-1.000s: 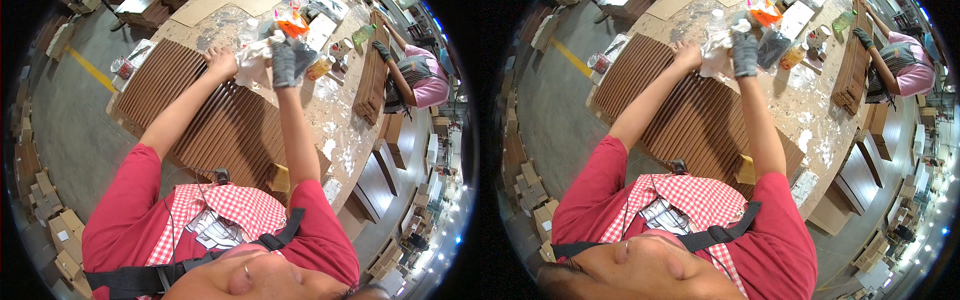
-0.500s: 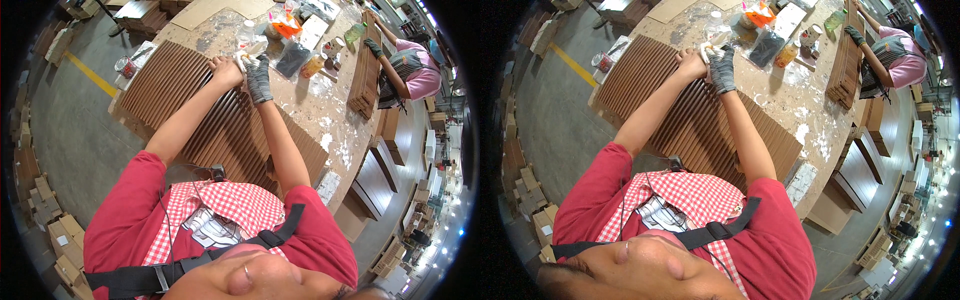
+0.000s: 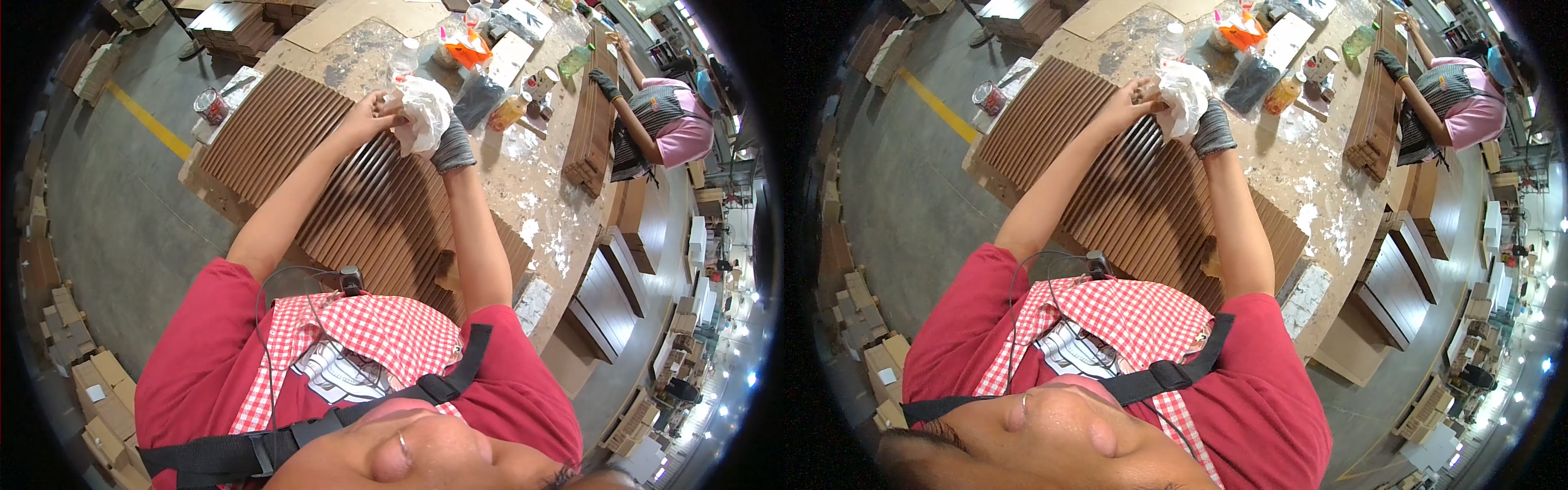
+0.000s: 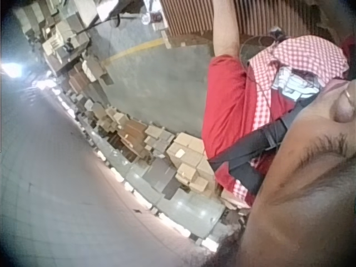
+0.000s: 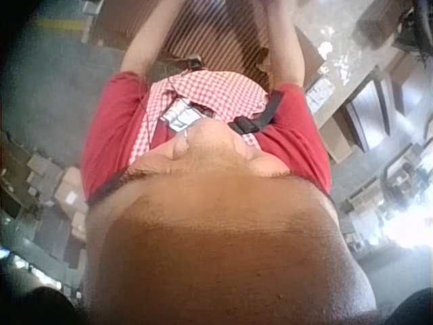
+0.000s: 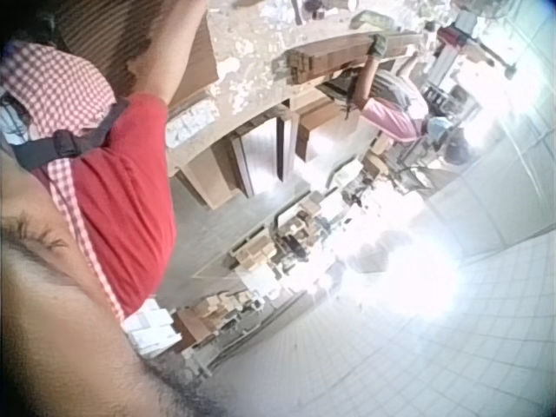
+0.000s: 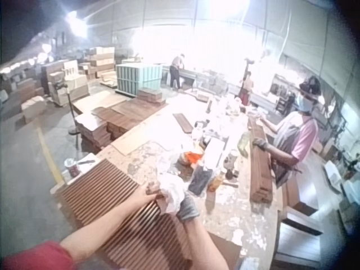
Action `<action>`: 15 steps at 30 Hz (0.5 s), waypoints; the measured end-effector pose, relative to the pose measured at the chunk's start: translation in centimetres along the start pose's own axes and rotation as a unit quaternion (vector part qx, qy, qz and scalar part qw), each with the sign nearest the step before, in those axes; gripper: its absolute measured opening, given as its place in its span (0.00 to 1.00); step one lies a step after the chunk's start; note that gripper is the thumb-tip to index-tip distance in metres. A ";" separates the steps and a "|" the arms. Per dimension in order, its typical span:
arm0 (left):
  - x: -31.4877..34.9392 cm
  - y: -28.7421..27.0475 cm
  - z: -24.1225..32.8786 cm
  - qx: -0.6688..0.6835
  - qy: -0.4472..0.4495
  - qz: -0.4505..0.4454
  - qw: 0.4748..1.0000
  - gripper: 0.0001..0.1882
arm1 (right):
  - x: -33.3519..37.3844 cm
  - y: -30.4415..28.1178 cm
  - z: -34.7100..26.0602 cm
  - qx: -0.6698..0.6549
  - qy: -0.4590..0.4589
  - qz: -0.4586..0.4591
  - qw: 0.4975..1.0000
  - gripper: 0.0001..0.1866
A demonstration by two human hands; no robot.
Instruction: The person uses a small sponge to apply a liquid into the grooves of a wooden panel and then wipes the surface with a white cloth using liquid from a bottle.
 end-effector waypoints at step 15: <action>0.2 0.3 -0.4 -0.248 0.013 0.084 0.965 0.25 | 2.7 0.8 2.3 -0.251 0.188 0.142 0.939 0.22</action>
Point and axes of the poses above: each hand's wrist, its own x-axis away from the middle knuckle, its own y-axis out of the palm, z = x × y, the point moved 8 cm from there along -x, towards the middle knuckle, and after that the axes turned 10 degrees about -z, right-handed, at the moved point
